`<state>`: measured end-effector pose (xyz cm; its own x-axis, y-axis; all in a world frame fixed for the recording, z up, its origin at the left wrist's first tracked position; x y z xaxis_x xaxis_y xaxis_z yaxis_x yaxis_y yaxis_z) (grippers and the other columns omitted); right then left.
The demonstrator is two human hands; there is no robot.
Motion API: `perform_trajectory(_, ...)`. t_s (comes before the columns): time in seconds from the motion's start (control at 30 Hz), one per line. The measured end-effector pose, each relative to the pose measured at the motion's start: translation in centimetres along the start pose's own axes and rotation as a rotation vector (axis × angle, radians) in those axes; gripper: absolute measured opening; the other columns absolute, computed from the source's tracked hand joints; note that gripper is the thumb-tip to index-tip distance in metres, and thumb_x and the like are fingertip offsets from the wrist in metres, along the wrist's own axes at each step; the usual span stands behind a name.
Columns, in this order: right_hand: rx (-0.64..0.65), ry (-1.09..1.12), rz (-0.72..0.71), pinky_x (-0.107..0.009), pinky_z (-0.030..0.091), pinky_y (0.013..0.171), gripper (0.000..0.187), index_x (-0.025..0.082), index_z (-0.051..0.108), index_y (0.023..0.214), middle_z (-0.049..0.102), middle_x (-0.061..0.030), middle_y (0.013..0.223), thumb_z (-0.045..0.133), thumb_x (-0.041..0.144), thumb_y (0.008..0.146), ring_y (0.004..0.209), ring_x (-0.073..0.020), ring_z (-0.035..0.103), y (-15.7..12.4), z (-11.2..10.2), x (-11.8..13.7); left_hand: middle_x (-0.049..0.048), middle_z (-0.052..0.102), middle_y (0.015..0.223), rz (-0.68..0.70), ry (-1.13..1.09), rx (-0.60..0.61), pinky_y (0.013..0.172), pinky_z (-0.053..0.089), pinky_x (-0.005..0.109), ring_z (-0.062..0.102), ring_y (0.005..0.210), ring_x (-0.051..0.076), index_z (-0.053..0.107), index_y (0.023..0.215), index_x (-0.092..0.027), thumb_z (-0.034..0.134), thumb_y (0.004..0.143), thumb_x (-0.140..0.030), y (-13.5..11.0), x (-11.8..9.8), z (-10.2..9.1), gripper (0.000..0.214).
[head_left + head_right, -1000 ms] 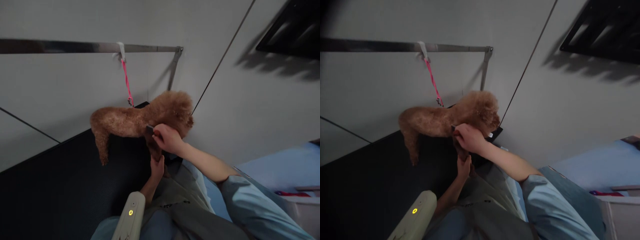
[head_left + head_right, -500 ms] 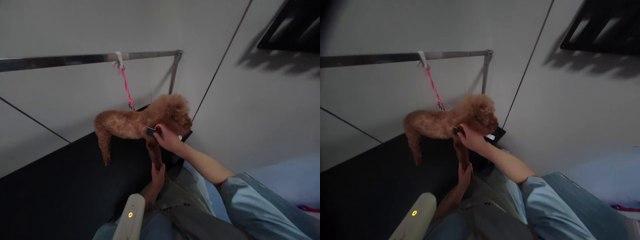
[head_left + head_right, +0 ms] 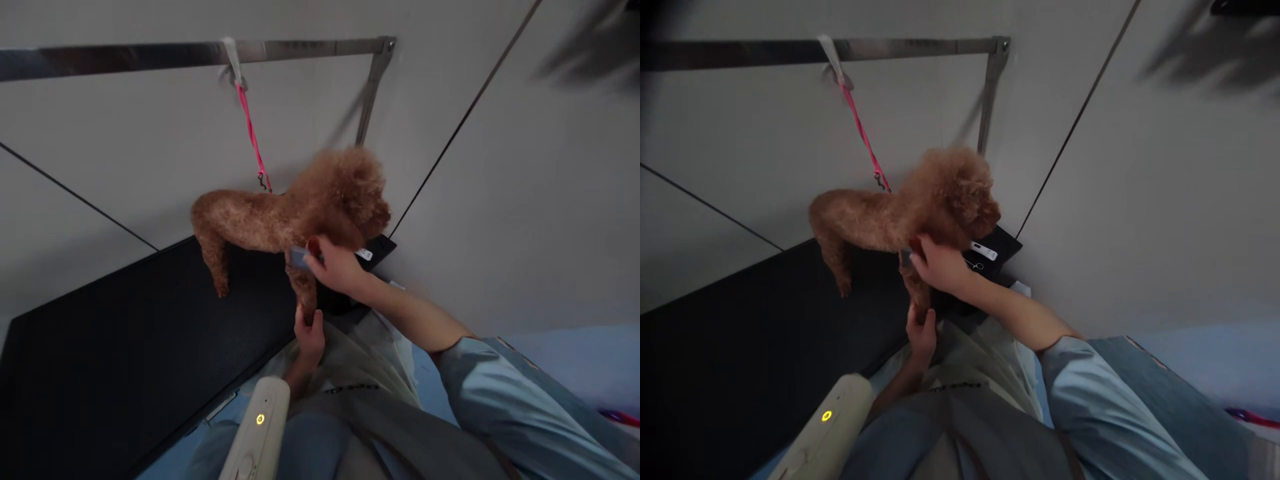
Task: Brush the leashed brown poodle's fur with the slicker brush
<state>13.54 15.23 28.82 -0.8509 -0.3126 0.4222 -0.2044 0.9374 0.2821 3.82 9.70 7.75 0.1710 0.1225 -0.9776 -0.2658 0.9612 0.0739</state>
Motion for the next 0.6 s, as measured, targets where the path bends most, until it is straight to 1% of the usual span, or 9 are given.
perform_trajectory(0.07,-0.015,0.034,-0.086,-0.027,0.041,0.071,0.016,0.017,0.056,0.100,0.066,-0.0067,0.094,0.049,0.027,0.090,0.082,-0.0174,0.060,-0.2,-0.1,0.5,0.0122,0.064,0.124,-0.012,-0.009,-0.008,0.103,0.045,0.036,0.059,0.117,0.024,0.057,0.124,-0.017,0.066,0.079,-0.042,0.0,0.1,-0.2,0.053)
perform_trajectory(0.13,0.142,0.067,-0.170,-0.027,0.040,0.067,0.015,0.017,0.057,0.093,0.065,-0.0043,0.086,0.055,0.031,0.087,0.075,-0.0166,0.059,-0.2,1.4,1.1,0.0114,0.065,0.122,-0.034,-0.003,0.001,0.100,0.048,0.037,0.061,0.115,0.024,0.057,0.123,-0.017,0.067,0.078,-0.043,-0.1,0.6,-0.1,0.053)
perform_trajectory(0.17,0.180,0.070,-0.155,-0.027,0.040,0.066,0.017,0.017,0.056,0.092,0.065,-0.0038,0.082,0.057,0.033,0.086,0.072,-0.0167,0.058,-0.1,1.8,0.8,0.0112,0.065,0.122,-0.039,0.011,-0.002,0.100,0.048,0.038,0.061,0.115,0.025,0.057,0.123,-0.018,0.068,0.077,-0.043,-0.1,0.9,-0.1,0.053)
perform_trajectory(0.2,0.150,0.060,-0.104,-0.028,0.041,0.067,0.018,0.017,0.057,0.093,0.065,-0.0045,0.082,0.056,0.034,0.087,0.073,-0.0174,0.058,0.3,1.7,0.2,0.0113,0.065,0.122,-0.042,0.032,-0.012,0.101,0.047,0.039,0.060,0.116,0.025,0.058,0.122,-0.018,0.068,0.077,-0.043,-0.1,1.2,-0.2,0.053)
perform_trajectory(0.27,-0.028,0.027,-0.015,-0.030,0.042,0.074,0.019,0.016,0.057,0.098,0.065,-0.0078,0.090,0.052,0.032,0.090,0.083,-0.0196,0.060,1.0,0.3,-0.8,0.0130,0.063,0.123,-0.041,0.078,-0.045,0.103,0.045,0.039,0.059,0.117,0.026,0.058,0.120,-0.017,0.068,0.076,-0.041,-0.2,2.0,-0.6,0.051)
perform_trajectory(0.3,-0.079,0.019,-0.030,-0.030,0.042,0.078,0.019,0.016,0.057,0.101,0.065,-0.0088,0.096,0.050,0.031,0.091,0.088,-0.0202,0.060,1.2,0.0,-0.6,0.0141,0.062,0.124,-0.043,0.095,-0.046,0.104,0.044,0.040,0.059,0.118,0.026,0.058,0.120,-0.017,0.068,0.076,-0.040,-0.3,2.5,-0.7,0.051)
perform_trajectory(0.43,0.095,0.018,-0.181,-0.030,0.044,0.072,0.019,0.016,0.059,0.099,0.067,-0.0073,0.090,0.056,0.032,0.087,0.081,-0.0203,0.061,1.1,2.3,1.2,0.0151,0.061,0.125,-0.074,0.143,0.003,0.106,0.040,0.044,0.056,0.122,0.030,0.056,0.119,-0.019,0.069,0.075,-0.038,-0.5,5.0,-1.4,0.050)
perform_trajectory(0.53,0.001,0.083,-0.178,-0.030,0.045,0.075,0.016,0.016,0.059,0.098,0.066,-0.0080,0.091,0.050,0.027,0.090,0.084,-0.0205,0.061,0.7,2.0,1.5,0.0147,0.063,0.121,-0.087,0.189,-0.024,0.105,0.041,0.044,0.054,0.122,0.034,0.060,0.111,-0.023,0.073,0.071,-0.036,-1.1,6.4,-2.9,0.044)
perform_trajectory(0.6,-0.017,0.176,-0.236,-0.029,0.045,0.079,0.014,0.016,0.057,0.099,0.064,-0.0077,0.096,0.048,0.022,0.090,0.088,-0.0187,0.059,0.2,1.9,2.2,0.0132,0.066,0.111,-0.086,0.215,-0.010,0.100,0.045,0.045,0.059,0.113,0.036,0.062,0.102,-0.026,0.074,0.069,-0.036,-1.7,6.9,-3.4,0.036)
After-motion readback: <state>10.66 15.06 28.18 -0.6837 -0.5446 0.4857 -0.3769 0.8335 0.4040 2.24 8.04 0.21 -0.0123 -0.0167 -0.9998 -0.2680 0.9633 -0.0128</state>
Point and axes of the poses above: each hand's wrist, its own y-axis towards the middle knuckle, its own z-axis out of the palm, x = y × z, the point moved 9 cm from there along y, towards the middle knuckle
